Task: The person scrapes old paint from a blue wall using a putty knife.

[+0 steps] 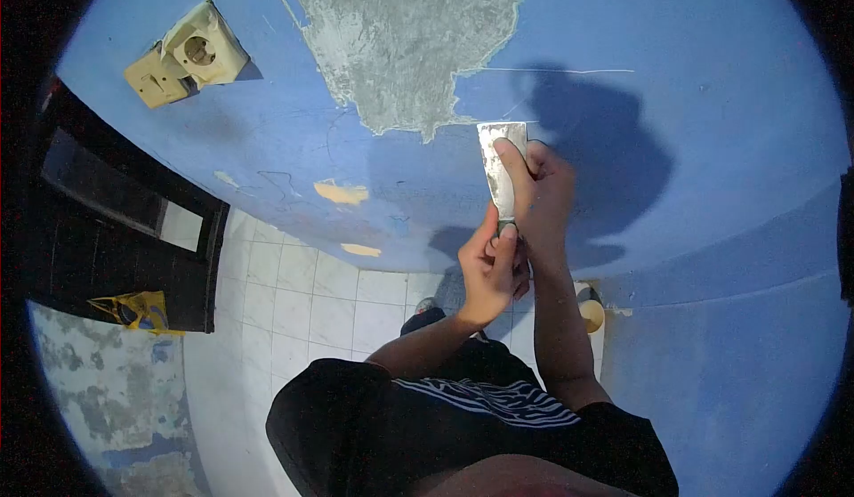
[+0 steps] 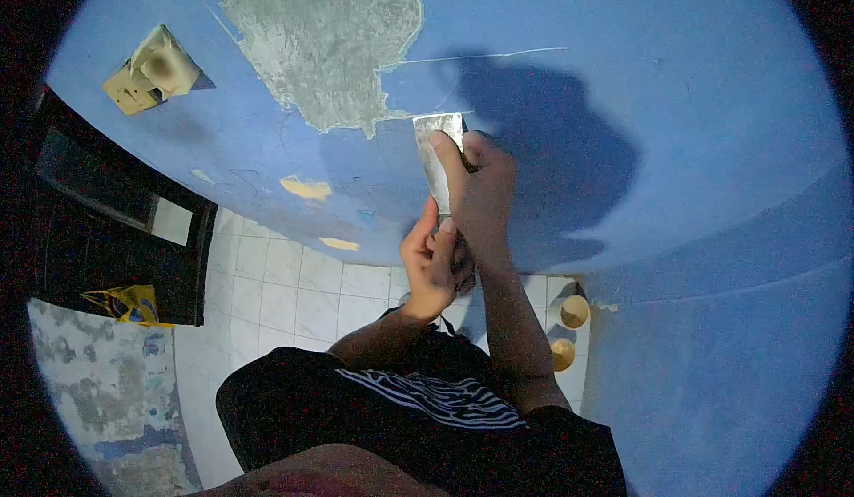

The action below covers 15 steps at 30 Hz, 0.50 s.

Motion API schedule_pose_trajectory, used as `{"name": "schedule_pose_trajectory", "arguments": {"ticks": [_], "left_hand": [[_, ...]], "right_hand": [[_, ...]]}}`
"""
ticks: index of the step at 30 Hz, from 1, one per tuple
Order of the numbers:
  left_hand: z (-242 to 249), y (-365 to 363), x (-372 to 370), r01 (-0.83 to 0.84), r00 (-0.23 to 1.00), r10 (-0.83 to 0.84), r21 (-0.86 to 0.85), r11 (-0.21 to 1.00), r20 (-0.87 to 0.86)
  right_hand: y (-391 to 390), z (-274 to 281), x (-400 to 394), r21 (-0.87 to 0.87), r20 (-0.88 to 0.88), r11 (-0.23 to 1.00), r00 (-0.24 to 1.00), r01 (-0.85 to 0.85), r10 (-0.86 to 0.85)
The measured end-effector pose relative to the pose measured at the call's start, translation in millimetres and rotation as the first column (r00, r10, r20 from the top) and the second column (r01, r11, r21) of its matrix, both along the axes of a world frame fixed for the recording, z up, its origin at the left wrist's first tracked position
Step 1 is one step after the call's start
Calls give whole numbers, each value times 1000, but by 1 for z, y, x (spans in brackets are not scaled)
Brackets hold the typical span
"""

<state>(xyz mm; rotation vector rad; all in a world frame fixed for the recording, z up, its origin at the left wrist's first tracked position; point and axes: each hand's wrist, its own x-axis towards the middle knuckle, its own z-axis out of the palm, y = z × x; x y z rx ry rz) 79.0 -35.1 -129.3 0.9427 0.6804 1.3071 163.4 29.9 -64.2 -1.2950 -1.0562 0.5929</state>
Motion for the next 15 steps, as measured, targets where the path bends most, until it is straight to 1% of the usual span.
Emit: {"name": "schedule_pose_trajectory", "arguments": {"ticks": [1, 3, 5, 6, 8, 9, 10, 11, 13, 15], "left_hand": [[6, -1, -3, 1, 1000, -1, -1, 1000, 0], [16, -3, -9, 54, 994, -50, -51, 997, 92], [22, -1, -16, 77, 993, -70, -83, 994, 92], [23, 0, -20, 101, 992, -91, -116, 988, 92], [29, -1, -29, 107, 993, -99, -131, 985, 71], [31, 0, -31, 115, 993, -108, -148, 982, 53], [28, 2, -34, 114, 993, -112, -108, 988, 24], [27, 3, -36, 119, 993, -117, -105, 987, 28], [27, 3, -36, 128, 992, -127, -120, 985, 18], [28, 2, -29, 118, 993, -120, -128, 985, -2]], "right_hand": [[2, -2, -1, 8, -22, 1000, 999, -24, 25], [1, -4, -4, 15, -44, 999, 998, -49, 49], [0, 7, -15, 89, -143, 985, 977, -145, 157], [-2, 12, -20, 91, -143, 985, 977, -146, 158], [-4, 18, -29, 68, -335, 965, 905, -253, 261], [-5, 17, -30, 70, -332, 965, 907, -251, 260], [-6, 16, -30, 65, -344, 960, 897, -271, 276], [-5, 16, -30, 61, -357, 955, 887, -289, 292], [-4, 16, -31, 79, -331, 964, 906, -252, 264], [-2, 13, -26, 59, -226, 968, 941, -244, 251]]}}
